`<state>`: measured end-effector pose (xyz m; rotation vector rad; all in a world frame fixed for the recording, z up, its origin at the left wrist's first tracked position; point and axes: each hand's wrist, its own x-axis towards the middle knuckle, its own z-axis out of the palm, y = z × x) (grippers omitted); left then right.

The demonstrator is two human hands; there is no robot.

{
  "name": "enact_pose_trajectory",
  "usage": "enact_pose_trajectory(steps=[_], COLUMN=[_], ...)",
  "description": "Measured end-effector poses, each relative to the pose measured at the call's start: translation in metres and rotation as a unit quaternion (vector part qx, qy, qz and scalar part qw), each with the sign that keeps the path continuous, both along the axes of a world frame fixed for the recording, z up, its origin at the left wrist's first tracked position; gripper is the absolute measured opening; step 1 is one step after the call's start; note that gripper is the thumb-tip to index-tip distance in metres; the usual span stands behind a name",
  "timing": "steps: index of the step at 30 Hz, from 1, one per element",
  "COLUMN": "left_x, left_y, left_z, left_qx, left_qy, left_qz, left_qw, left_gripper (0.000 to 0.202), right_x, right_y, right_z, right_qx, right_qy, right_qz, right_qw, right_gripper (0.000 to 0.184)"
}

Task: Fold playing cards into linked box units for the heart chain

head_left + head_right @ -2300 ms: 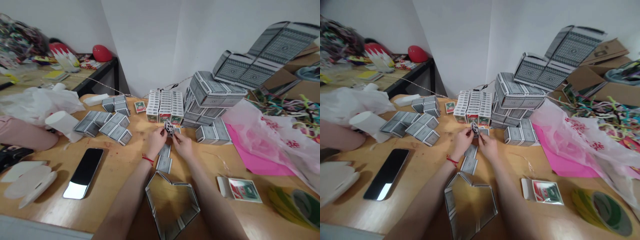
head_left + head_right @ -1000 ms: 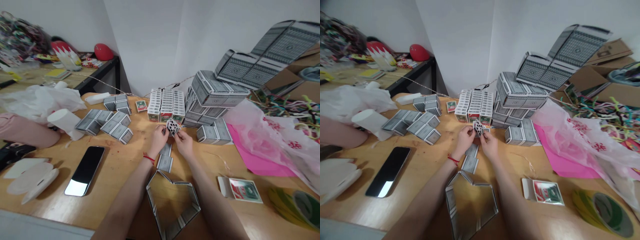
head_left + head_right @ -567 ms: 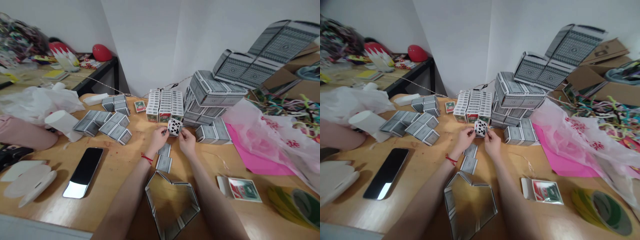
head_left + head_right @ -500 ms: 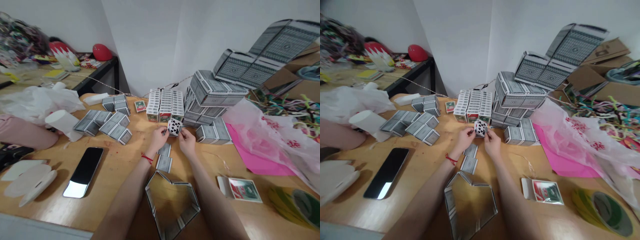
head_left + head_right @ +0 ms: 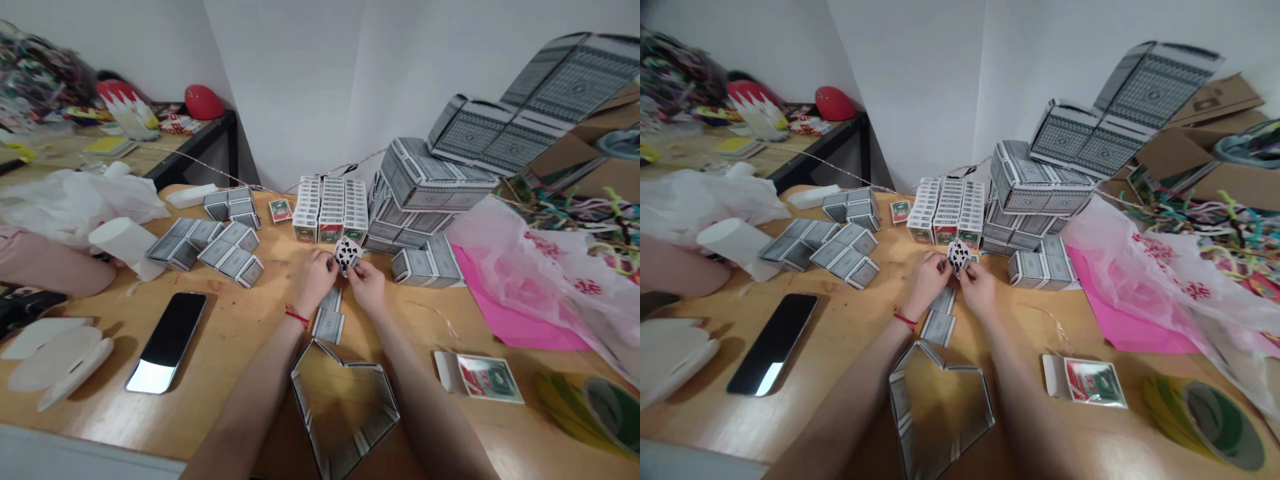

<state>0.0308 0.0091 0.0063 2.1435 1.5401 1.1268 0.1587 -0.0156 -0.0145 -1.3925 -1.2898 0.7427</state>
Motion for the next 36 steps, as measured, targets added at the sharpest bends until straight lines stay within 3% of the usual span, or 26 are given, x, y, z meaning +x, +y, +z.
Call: enact_pose_trajectory(steps=[2,5,7,11,13,19,28,34,36], left_x=[0.001,0.004,0.006,0.005,0.004,-0.003,-0.008,-0.005,-0.005], left_y=[0.0,0.002,0.005,0.01,0.012,0.015,0.012,0.014,0.014], left_z=[0.0,0.0,0.0,0.0,-0.001,-0.002,0.008,0.002,0.0], left_qx=[-0.013,-0.094,-0.182,-0.311,-0.336,-0.373,-0.409,-0.374,-0.369], left_qy=[-0.041,-0.184,-0.316,-0.516,-0.539,-0.515,-0.511,-0.463,-0.457], left_qz=[-0.006,-0.03,-0.059,-0.114,-0.126,-0.152,-0.159,-0.117,-0.115], left_qw=[0.999,0.978,0.929,0.79,0.762,0.756,0.739,0.795,0.801], left_gripper=[0.01,0.009,0.014,0.028,0.027,0.02,0.023,0.021,0.02], right_x=[0.001,0.005,0.009,0.011,0.01,0.008,0.012,0.012,0.012], right_y=[0.002,0.006,0.007,0.007,0.006,0.004,0.004,0.004,0.004], right_z=[0.001,0.004,0.006,0.01,0.012,0.013,0.008,0.011,0.012], right_qx=[-0.009,-0.022,-0.028,-0.033,-0.039,-0.043,-0.04,-0.055,-0.058], right_qy=[0.068,0.146,0.176,0.224,0.233,0.213,0.186,0.189,0.198], right_qz=[-0.001,-0.01,-0.006,0.021,0.032,0.039,0.057,0.059,0.063], right_qw=[0.998,0.989,0.984,0.974,0.971,0.975,0.98,0.979,0.976], right_gripper=[0.021,0.029,0.031,0.029,0.029,0.029,0.021,0.024,0.023])
